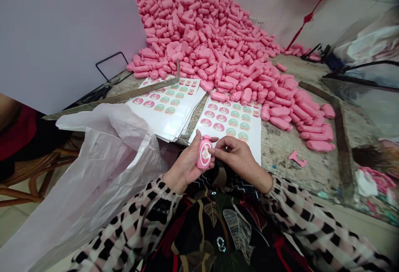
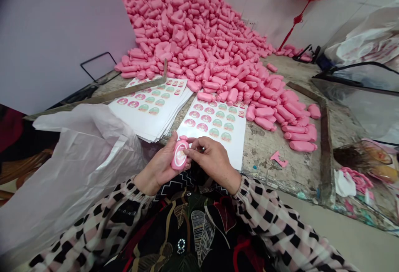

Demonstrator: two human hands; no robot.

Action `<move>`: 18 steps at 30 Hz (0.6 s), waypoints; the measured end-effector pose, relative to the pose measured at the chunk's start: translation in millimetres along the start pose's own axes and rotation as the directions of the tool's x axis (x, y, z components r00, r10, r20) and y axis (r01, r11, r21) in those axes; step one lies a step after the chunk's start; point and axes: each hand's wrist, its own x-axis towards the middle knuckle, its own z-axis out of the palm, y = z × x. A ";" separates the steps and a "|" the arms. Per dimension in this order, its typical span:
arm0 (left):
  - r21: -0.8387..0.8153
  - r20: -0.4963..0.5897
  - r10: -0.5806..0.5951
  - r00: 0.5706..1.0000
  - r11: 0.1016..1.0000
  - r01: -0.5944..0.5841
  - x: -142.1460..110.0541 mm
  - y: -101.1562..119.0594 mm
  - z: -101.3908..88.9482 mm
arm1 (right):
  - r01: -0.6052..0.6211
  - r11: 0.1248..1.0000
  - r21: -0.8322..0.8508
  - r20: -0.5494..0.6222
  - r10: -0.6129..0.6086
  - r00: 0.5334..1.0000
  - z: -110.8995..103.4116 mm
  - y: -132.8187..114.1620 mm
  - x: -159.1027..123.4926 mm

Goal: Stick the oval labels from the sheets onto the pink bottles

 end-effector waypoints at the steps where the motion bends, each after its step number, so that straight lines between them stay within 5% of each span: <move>1: 0.007 -0.005 0.003 1.000 1.000 -0.003 0.0 -0.3 0.2 | 0.005 1.000 -0.024 -0.001 -0.005 1.000 -0.2 0.1 -0.5; 4: 0.045 -0.025 0.016 1.000 0.999 -0.015 -0.9 -0.8 1.1 | 0.052 0.980 -0.190 0.021 -0.049 0.999 -3.5 -5.8 -4.4; 7: 0.086 -0.040 0.019 0.999 0.996 -0.015 -2.2 -1.5 1.4 | 0.108 0.868 -0.484 0.037 -0.103 0.994 -9.7 -16.1 -10.1; 10: 0.102 -0.044 0.008 0.999 0.995 -0.003 -2.9 -2.9 2.2 | 0.039 0.814 -0.579 -0.030 -0.069 0.997 -12.6 -19.3 -11.5; 12: 0.117 -0.061 0.021 0.998 0.993 -0.014 -2.9 -4.8 4.5 | -0.091 0.913 -0.398 -0.065 0.071 0.995 -10.3 -16.1 -9.2; 14: 0.157 -0.090 0.062 0.994 0.986 -0.047 -3.3 -7.6 8.5 | -0.253 0.967 -0.024 0.020 0.254 0.967 -5.4 -12.0 -6.2; 18: 0.292 -0.075 0.086 0.993 0.954 -0.061 -7.3 -13.8 16.3 | -0.461 0.703 0.542 0.286 0.362 0.887 0.9 -8.4 -5.4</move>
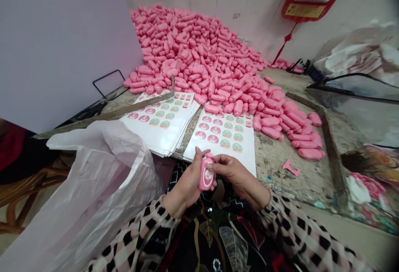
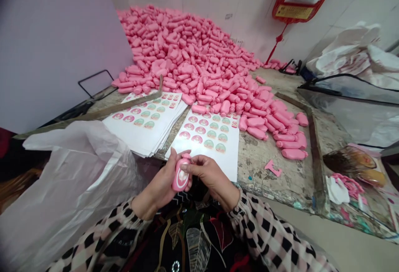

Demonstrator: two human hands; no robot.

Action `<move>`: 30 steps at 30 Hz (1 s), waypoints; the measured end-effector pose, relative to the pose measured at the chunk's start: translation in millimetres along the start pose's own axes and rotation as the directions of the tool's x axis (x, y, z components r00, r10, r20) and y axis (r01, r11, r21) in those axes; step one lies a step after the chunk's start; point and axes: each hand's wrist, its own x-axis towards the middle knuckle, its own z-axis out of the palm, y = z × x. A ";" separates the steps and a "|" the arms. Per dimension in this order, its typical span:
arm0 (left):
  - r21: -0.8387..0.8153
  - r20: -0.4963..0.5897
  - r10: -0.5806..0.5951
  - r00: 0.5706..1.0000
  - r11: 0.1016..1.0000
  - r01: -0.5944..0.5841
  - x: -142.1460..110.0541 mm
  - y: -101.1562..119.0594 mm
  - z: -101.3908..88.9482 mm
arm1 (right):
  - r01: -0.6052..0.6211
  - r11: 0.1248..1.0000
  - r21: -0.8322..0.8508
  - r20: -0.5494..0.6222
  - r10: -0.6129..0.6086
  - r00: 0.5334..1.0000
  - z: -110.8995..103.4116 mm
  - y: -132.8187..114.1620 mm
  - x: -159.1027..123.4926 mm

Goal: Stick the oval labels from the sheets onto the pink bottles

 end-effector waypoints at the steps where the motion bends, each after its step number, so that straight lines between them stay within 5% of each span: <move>1: 0.033 0.048 0.006 0.999 0.999 -0.008 -1.6 -0.8 1.4 | -0.010 0.997 0.073 -0.006 0.010 1.000 -0.7 0.5 -1.1; 5: 0.135 0.240 0.002 0.971 0.990 -0.035 -5.1 -6.0 5.2 | 0.025 0.981 0.192 -0.099 -0.006 0.995 -9.5 3.9 -10.6; 9: 0.173 0.251 -0.009 0.968 0.984 -0.036 -3.5 -18.3 10.7 | 0.043 0.990 0.138 -0.110 -0.028 0.994 -18.0 11.3 -24.3; 13: 0.237 0.284 -0.103 0.953 0.971 0.035 -2.2 -31.9 15.3 | 0.089 0.996 -0.015 -0.184 -0.091 0.979 -33.0 12.1 -46.0; 16: 0.364 0.271 -0.178 0.946 0.929 0.070 -1.2 -36.4 15.1 | 0.098 0.957 -0.273 -0.359 -0.196 0.913 -63.6 12.4 -75.7; 20: 0.467 0.224 -0.224 0.948 0.879 0.097 3.4 -35.6 13.4 | -0.158 0.798 -0.582 -0.526 -0.220 0.822 -121.5 46.7 -131.2; 26: 0.562 0.212 -0.278 0.937 0.819 0.116 9.2 -35.7 19.8 | -0.489 0.603 -0.631 -0.673 -0.112 0.731 -163.7 139.6 -184.1; 28: 0.576 0.205 -0.281 0.938 0.809 0.116 9.5 -36.2 21.5 | -0.474 0.581 -0.662 -0.658 -0.147 0.739 -163.4 137.2 -182.3; 30: 0.582 0.174 -0.271 0.947 0.804 0.123 9.2 -36.5 22.6 | -0.377 0.608 -0.699 -0.600 -0.213 0.771 -162.7 109.9 -169.9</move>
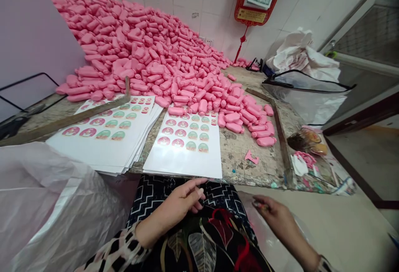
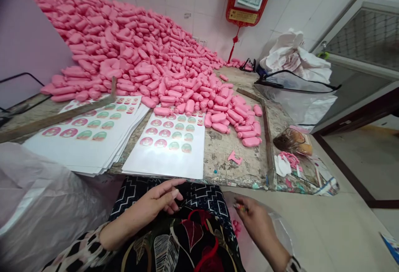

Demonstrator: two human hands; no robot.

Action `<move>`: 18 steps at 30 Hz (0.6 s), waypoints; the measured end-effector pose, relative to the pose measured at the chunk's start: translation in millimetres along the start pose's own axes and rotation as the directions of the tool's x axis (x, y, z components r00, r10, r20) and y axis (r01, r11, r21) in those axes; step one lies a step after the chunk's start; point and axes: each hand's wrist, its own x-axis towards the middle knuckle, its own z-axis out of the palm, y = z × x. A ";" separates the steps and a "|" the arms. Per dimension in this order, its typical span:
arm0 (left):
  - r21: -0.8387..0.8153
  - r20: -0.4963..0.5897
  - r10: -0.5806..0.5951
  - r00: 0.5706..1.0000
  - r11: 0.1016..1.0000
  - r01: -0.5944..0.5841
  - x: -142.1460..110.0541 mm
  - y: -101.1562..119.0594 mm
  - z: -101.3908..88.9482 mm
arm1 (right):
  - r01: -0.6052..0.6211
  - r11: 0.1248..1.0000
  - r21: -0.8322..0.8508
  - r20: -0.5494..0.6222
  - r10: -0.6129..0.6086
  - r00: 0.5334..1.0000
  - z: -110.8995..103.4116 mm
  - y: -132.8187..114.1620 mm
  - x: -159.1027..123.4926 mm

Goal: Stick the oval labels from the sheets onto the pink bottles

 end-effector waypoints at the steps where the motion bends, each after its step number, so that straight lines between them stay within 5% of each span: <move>1: 0.000 -0.019 -0.004 1.000 1.000 0.004 -0.2 0.1 0.6 | 0.071 0.996 0.046 -0.038 -0.070 0.997 -10.7 -15.6 12.7; 5: 0.005 -0.057 0.009 0.998 1.000 -0.008 -2.8 -0.2 3.5 | 0.297 0.946 -0.127 -0.221 -0.319 0.921 -50.1 -80.2 89.2; 7: 0.007 -0.071 0.027 0.997 1.000 -0.026 -6.2 -0.6 3.5 | 0.248 0.922 -0.298 -0.271 -0.330 0.904 -55.5 -103.3 130.1; 10: 0.006 -0.114 0.062 0.992 0.998 -0.062 -13.9 -2.1 -1.2 | 0.106 0.855 -0.507 -0.227 -0.252 0.941 -46.2 -122.0 172.2; 14: 0.030 -0.181 0.092 0.979 0.996 -0.088 -23.0 -5.6 -14.0 | 0.121 0.759 -0.639 -0.149 -0.276 0.950 -33.5 -120.7 181.2; 18: 0.092 -0.237 0.134 0.962 0.989 -0.115 -22.3 -2.9 -21.9 | 0.165 0.769 -0.617 -0.115 -0.295 0.949 -38.2 -111.7 152.5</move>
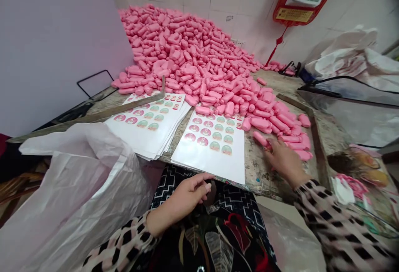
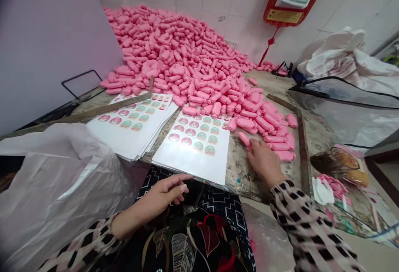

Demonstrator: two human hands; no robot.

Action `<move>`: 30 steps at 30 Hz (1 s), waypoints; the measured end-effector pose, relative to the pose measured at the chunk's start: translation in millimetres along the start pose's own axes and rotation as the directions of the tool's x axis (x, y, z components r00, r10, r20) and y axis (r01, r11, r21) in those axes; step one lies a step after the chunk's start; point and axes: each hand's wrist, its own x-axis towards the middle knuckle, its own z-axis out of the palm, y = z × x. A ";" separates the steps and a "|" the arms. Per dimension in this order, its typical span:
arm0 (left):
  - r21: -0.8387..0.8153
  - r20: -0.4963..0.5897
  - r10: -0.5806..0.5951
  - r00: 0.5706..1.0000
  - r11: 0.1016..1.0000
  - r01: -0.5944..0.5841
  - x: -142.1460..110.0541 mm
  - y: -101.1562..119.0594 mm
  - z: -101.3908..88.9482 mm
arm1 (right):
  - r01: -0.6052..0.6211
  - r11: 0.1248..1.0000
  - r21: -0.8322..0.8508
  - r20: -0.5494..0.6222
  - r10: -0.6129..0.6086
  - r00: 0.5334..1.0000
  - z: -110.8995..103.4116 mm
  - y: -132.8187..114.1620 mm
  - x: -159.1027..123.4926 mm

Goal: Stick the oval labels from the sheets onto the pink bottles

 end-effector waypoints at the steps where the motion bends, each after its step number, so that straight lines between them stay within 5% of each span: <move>1: 0.037 -0.039 0.046 0.998 0.998 -0.045 1.7 2.8 0.0 | 0.024 0.998 0.064 0.012 -0.025 1.000 -4.8 -1.3 -10.0; 4: 0.177 -0.131 0.301 0.945 0.945 -0.276 6.5 14.8 2.9 | 0.156 0.888 0.432 0.104 -0.221 0.970 -23.9 -18.1 -41.2; 7: 0.174 -0.048 0.378 0.924 0.914 -0.365 8.0 24.5 6.5 | 0.141 0.630 0.764 0.252 -0.493 0.832 -44.4 -50.5 -65.8; 9: 0.025 0.107 0.241 0.965 0.969 -0.245 6.5 26.0 7.2 | 0.054 0.500 0.864 0.309 -0.613 0.728 -53.8 -74.6 -74.9; 11: -0.161 0.287 0.096 0.953 0.986 -0.051 2.8 24.3 5.4 | -0.076 0.382 0.921 0.336 -0.683 0.649 -56.4 -96.7 -78.5; 13: -0.286 0.384 0.013 0.923 0.953 0.105 -2.7 21.0 1.0 | -0.206 0.279 0.938 0.346 -0.705 0.619 -51.4 -115.3 -78.9; 16: -0.331 0.377 -0.085 0.922 0.918 0.220 -10.8 14.5 -8.0 | -0.316 0.210 0.925 0.371 -0.676 0.637 -34.5 -134.9 -78.1; 19: -0.318 0.306 -0.151 0.940 0.914 0.251 -14.5 5.1 -15.3 | -0.228 0.262 0.938 0.342 -0.585 0.736 -15.9 -140.8 -76.0; 21: -0.332 0.232 -0.200 0.952 0.904 0.271 -14.1 -2.3 -18.0 | -0.036 0.435 0.900 0.248 -0.443 0.862 -6.4 -135.7 -73.0; 23: -0.352 0.159 -0.239 0.958 0.893 0.281 -12.6 -9.0 -19.0 | 0.106 0.647 0.755 0.139 -0.315 0.939 -0.3 -125.4 -69.5; 26: -0.376 0.101 -0.246 0.964 0.887 0.266 -9.8 -16.8 -18.6 | 0.173 0.825 0.538 0.068 -0.247 0.967 4.1 -110.7 -65.7; 30: -0.410 0.070 -0.254 0.965 0.874 0.260 -6.3 -23.1 -15.2 | 0.231 0.884 0.406 0.027 -0.264 0.964 6.2 -112.2 -64.9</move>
